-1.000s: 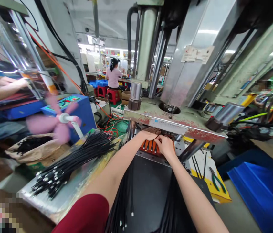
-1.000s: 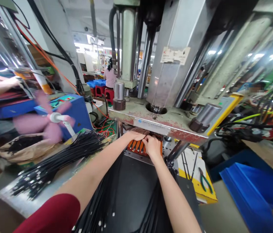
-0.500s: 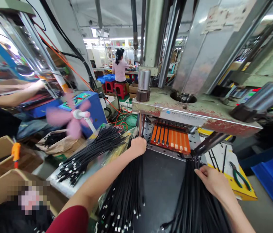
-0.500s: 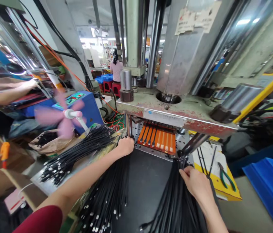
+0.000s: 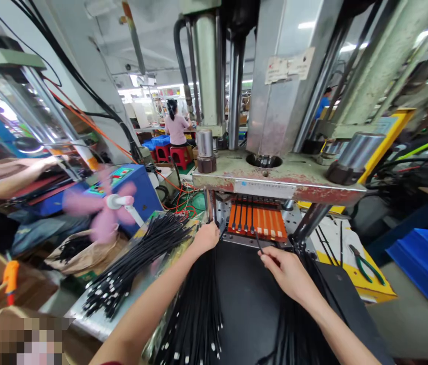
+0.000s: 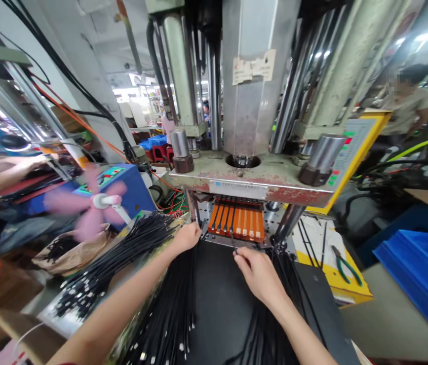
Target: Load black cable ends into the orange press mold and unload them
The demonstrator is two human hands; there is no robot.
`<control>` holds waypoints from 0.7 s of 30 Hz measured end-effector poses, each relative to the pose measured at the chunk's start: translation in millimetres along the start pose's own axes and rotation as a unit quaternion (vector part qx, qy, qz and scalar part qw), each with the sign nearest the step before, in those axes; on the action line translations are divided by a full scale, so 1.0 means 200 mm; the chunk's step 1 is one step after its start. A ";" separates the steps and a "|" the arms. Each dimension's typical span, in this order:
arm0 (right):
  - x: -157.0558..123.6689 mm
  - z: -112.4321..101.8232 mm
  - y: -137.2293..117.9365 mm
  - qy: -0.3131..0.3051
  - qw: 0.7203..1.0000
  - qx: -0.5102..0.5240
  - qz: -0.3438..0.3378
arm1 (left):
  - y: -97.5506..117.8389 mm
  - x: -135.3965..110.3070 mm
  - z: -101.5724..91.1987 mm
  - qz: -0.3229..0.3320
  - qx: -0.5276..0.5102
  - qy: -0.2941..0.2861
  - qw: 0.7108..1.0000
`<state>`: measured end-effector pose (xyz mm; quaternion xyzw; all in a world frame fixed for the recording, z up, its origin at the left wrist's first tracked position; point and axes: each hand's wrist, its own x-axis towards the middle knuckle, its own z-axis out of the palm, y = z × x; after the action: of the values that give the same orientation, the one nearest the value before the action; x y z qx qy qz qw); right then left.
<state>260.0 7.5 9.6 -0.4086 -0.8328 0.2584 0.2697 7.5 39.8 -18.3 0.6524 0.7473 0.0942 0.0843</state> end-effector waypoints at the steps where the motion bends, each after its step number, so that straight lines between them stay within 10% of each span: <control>1: 0.01 0.00 -0.03 -0.001 1.000 0.007 -0.004 | -0.01 -0.01 -0.02 0.017 -0.013 0.013 1.000; 9: 0.05 -0.01 -0.21 0.031 0.995 0.078 -0.046 | 0.11 -0.27 -0.29 0.159 -0.201 0.182 0.949; 15: 0.06 -0.07 -0.31 0.106 0.984 0.115 -0.086 | 0.31 -0.36 -0.46 0.238 -0.535 -0.047 0.809; 21: 0.05 -0.08 -0.29 0.147 0.980 0.080 -0.106 | 0.42 -0.26 -0.49 0.228 -0.602 -0.127 0.755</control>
<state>234.6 -12.0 61.5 -0.3284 -0.7991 0.2315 0.4471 71.5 -3.2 98.0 0.6238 0.3483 0.4574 0.5294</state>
